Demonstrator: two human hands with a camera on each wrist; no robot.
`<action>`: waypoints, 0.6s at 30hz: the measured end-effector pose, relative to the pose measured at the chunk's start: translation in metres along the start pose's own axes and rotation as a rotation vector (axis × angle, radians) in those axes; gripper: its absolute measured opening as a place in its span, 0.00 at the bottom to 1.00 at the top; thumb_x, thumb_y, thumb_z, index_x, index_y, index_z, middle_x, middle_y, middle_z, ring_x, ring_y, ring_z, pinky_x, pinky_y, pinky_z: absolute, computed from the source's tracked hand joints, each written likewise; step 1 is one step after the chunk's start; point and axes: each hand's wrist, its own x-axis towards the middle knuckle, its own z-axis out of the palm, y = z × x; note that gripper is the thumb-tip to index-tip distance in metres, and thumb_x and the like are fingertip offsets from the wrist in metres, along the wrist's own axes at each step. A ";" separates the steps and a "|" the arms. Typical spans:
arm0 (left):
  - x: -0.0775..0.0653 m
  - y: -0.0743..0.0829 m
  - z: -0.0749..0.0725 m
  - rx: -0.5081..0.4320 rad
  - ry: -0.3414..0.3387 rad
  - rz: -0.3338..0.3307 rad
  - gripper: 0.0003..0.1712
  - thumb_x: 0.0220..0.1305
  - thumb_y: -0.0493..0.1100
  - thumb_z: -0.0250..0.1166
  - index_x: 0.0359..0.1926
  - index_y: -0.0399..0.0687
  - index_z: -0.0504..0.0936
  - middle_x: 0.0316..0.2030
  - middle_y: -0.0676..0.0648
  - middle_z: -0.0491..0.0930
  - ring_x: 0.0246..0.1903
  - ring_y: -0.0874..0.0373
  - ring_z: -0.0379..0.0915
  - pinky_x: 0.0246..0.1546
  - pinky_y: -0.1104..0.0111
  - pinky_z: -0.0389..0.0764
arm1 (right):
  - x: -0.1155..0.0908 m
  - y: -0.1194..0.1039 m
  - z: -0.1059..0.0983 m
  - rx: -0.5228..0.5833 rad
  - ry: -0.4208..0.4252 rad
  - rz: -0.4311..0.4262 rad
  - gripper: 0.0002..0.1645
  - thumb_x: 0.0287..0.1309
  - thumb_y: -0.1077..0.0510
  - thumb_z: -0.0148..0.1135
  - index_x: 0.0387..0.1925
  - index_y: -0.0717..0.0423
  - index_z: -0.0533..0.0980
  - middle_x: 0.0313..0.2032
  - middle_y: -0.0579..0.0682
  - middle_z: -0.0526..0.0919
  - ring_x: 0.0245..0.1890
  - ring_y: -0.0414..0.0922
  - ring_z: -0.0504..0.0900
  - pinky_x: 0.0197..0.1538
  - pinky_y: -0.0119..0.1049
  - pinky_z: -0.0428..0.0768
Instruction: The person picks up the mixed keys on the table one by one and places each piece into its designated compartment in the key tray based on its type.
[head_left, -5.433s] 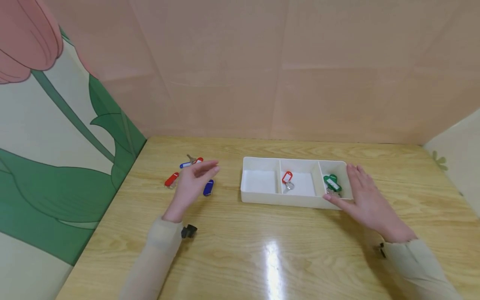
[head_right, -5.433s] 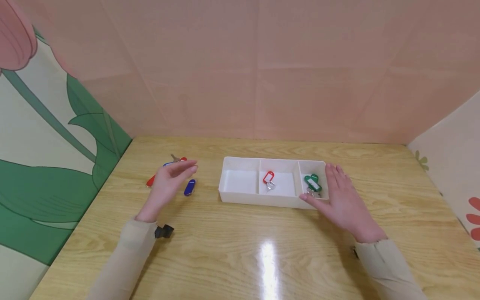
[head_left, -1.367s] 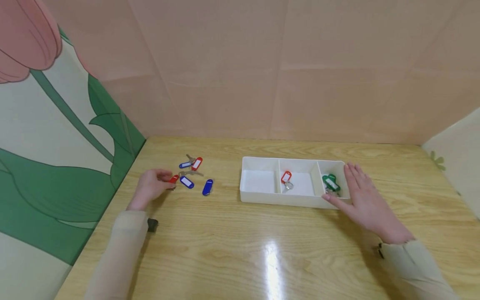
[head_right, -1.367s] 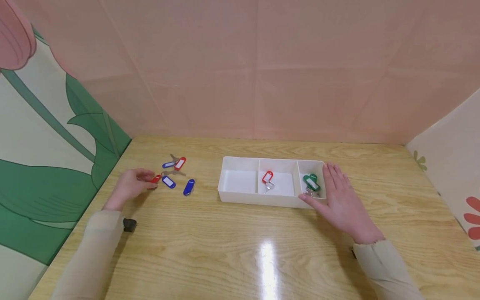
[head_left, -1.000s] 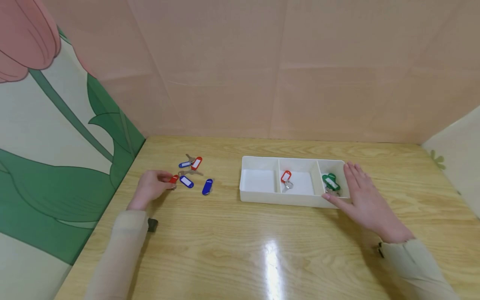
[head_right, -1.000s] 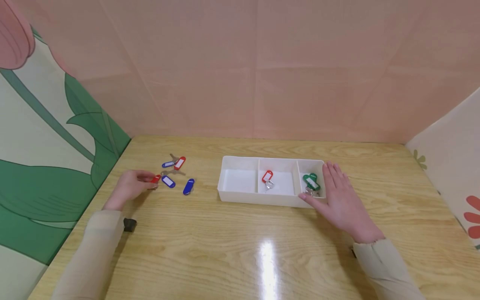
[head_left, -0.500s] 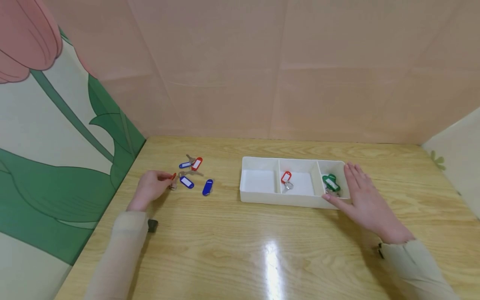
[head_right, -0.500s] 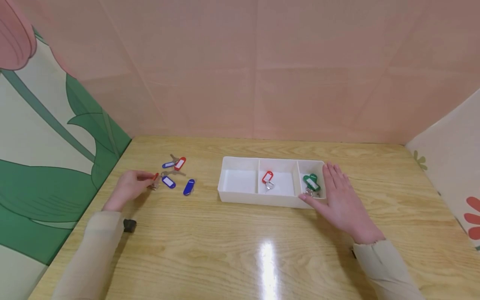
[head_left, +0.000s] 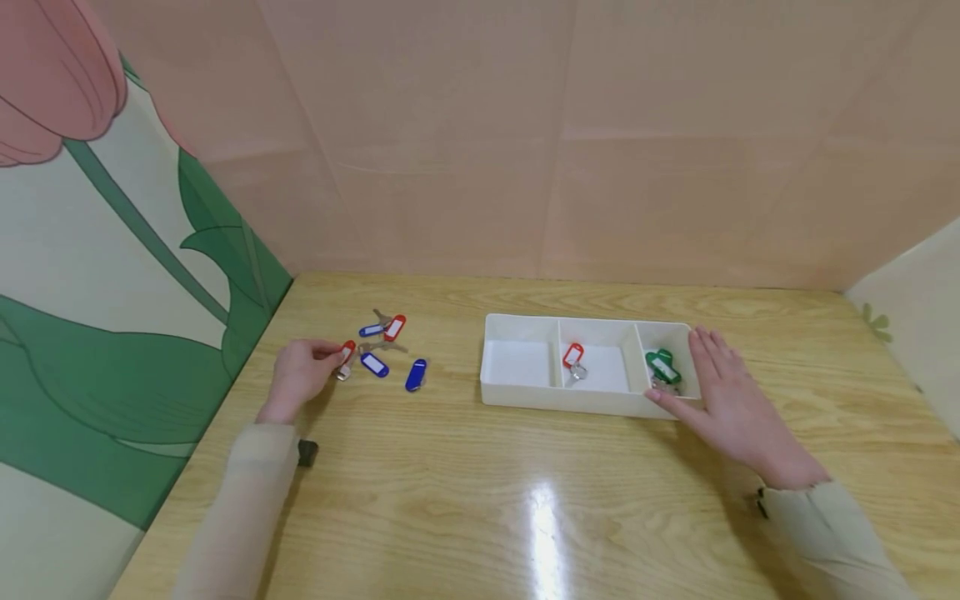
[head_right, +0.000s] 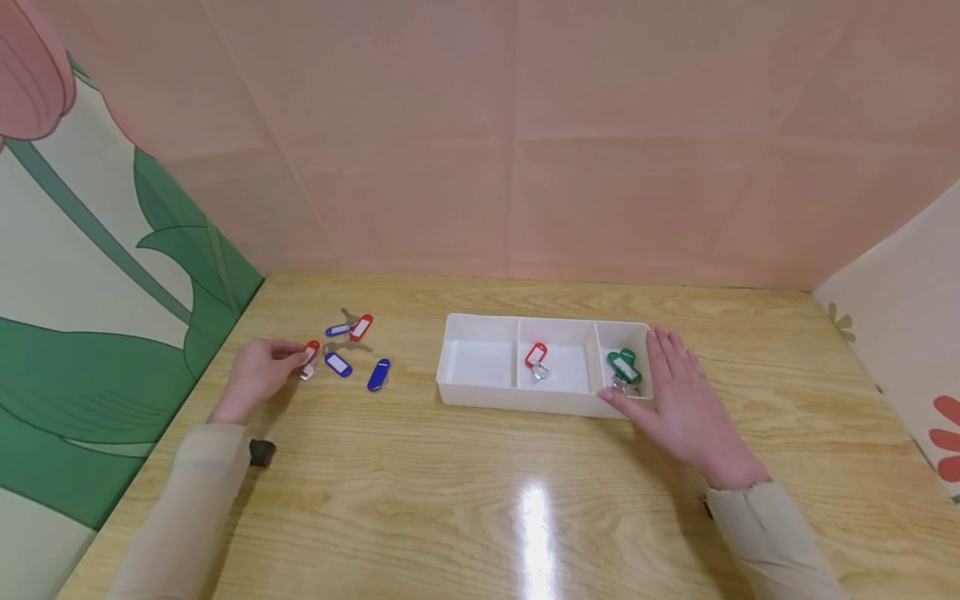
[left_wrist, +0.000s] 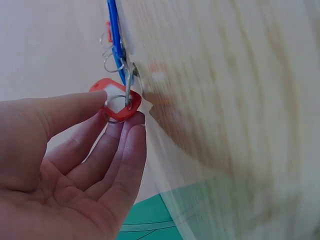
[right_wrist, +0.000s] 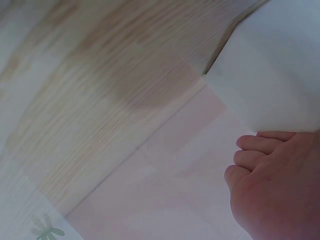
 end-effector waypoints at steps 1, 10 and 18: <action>0.000 -0.001 0.000 -0.003 0.004 0.003 0.17 0.75 0.43 0.62 0.55 0.36 0.85 0.52 0.35 0.83 0.50 0.43 0.75 0.52 0.52 0.76 | 0.000 0.000 0.000 0.001 0.000 0.000 0.64 0.66 0.34 0.63 0.79 0.67 0.38 0.78 0.68 0.37 0.78 0.57 0.29 0.75 0.53 0.30; 0.000 -0.001 0.002 -0.056 0.032 -0.009 0.16 0.75 0.43 0.63 0.55 0.38 0.85 0.49 0.37 0.83 0.42 0.47 0.76 0.37 0.61 0.77 | 0.000 0.000 0.000 0.010 -0.001 0.000 0.64 0.66 0.35 0.62 0.79 0.67 0.38 0.78 0.68 0.37 0.78 0.57 0.29 0.75 0.53 0.30; -0.002 0.005 -0.002 -0.087 0.094 0.013 0.17 0.75 0.45 0.63 0.55 0.39 0.85 0.47 0.39 0.84 0.41 0.50 0.77 0.33 0.66 0.77 | 0.001 0.000 0.000 0.012 0.006 -0.008 0.64 0.66 0.35 0.63 0.79 0.68 0.38 0.78 0.69 0.38 0.78 0.58 0.30 0.75 0.53 0.30</action>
